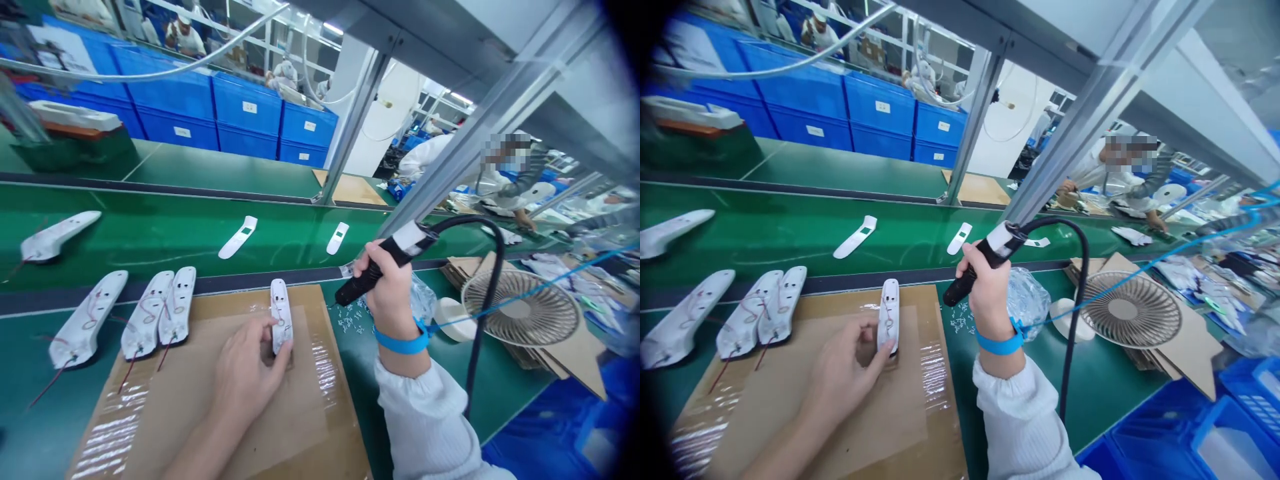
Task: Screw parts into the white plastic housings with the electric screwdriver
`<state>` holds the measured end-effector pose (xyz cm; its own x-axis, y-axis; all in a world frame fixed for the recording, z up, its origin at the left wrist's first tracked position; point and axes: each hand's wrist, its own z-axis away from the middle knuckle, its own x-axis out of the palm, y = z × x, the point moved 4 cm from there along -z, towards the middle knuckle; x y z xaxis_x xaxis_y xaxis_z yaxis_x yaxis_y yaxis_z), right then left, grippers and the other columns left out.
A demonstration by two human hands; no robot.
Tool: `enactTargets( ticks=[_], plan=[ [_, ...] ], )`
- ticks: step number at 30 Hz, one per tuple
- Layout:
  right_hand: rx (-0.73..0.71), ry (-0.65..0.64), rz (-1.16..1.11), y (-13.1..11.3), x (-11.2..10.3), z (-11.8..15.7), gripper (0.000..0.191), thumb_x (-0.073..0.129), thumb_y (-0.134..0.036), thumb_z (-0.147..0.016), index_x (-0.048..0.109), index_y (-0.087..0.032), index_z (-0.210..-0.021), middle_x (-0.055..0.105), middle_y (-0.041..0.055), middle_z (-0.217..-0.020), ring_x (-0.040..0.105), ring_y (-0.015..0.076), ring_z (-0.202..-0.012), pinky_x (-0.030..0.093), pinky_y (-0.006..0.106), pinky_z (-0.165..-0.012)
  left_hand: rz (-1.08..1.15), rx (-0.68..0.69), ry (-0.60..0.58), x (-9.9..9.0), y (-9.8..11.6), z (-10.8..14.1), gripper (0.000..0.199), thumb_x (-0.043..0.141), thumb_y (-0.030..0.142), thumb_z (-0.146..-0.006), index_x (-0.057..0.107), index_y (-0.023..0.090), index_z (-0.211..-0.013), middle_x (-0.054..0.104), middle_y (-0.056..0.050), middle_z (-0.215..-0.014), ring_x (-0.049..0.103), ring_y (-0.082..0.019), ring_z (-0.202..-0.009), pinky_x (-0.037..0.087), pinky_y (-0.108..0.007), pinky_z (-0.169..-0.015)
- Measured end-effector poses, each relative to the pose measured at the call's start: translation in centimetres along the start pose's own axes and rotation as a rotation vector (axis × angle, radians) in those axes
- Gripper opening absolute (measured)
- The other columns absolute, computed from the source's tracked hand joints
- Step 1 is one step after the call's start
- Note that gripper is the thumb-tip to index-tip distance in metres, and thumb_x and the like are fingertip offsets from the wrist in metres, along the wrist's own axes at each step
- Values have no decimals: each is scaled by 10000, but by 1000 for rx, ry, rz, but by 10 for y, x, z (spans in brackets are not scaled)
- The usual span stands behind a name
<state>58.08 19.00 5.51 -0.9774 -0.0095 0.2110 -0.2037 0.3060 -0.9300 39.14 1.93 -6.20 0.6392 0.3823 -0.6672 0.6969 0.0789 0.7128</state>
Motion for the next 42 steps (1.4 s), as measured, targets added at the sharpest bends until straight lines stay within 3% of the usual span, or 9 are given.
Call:
enactTargets(
  ticks=[2,5,10,22,24,28,31,34,42],
  plan=[
    [5,-100,-80,-13,12,14,286,820,-380,-778,585,-226,-727,548,-55,-538,549,137,-449,446,283,-493,45,157,14,-2,10,1,232,566,391,-1053,737,235,-1034,702,-28,-809,696,-244,-763,516,-378,-732],
    [54,-267,-180,-28,31,39,207,791,-320,-835,628,-218,-757,566,-49,-557,565,135,-460,460,270,-498,40,342,13,-5,21,3,213,583,320,-1088,775,229,-1071,710,-28,-812,675,-231,-752,498,-359,-703],
    [107,-392,-245,-39,47,68,123,765,-273,-886,672,-224,-821,588,-41,-595,584,142,-505,483,272,-521,-1,412,-5,-5,26,6,206,642,308,-1103,802,220,-1007,728,-36,-835,654,-233,-761,458,-365,-673],
    [81,-423,-244,-43,50,74,118,782,-268,-884,691,-220,-826,597,-42,-593,585,137,-498,488,262,-509,215,186,-105,5,13,1,173,816,192,-937,696,240,-823,670,25,-719,660,-194,-725,463,-306,-659],
    [65,-426,-239,-45,50,74,120,781,-271,-890,690,-220,-831,596,-42,-592,580,137,-495,489,261,-507,178,109,-110,2,11,0,196,869,237,-868,679,249,-914,718,11,-831,696,-224,-794,515,-345,-714],
    [-8,-442,-219,-61,54,79,131,783,-284,-915,695,-217,-845,589,-38,-599,566,133,-503,491,267,-528,68,-33,-99,-6,6,-4,580,902,265,-780,609,259,-1280,763,-102,-1319,735,-351,-1186,573,-501,-957],
    [-72,-447,-179,-66,62,89,152,802,-316,-936,696,-227,-873,583,-37,-621,568,145,-528,506,294,-552,4,-108,-224,-3,5,-6,687,823,240,-854,526,259,-1472,798,-90,-1272,728,-377,-1246,546,-556,-1022],
    [-99,-489,-66,-52,72,101,155,799,-324,-963,684,-239,-903,598,-25,-669,593,166,-582,517,318,-584,-51,-148,-322,1,7,-7,680,761,212,-896,502,246,-1524,829,-64,-1150,743,-383,-1222,531,-546,-1014],
    [-39,-516,112,-3,80,105,174,783,-324,-947,645,-241,-883,601,-23,-711,604,173,-620,530,332,-614,-58,-144,-362,-2,10,-8,657,784,257,-905,513,266,-1502,811,-65,-1261,717,-369,-1267,508,-499,-1005]
  ],
)
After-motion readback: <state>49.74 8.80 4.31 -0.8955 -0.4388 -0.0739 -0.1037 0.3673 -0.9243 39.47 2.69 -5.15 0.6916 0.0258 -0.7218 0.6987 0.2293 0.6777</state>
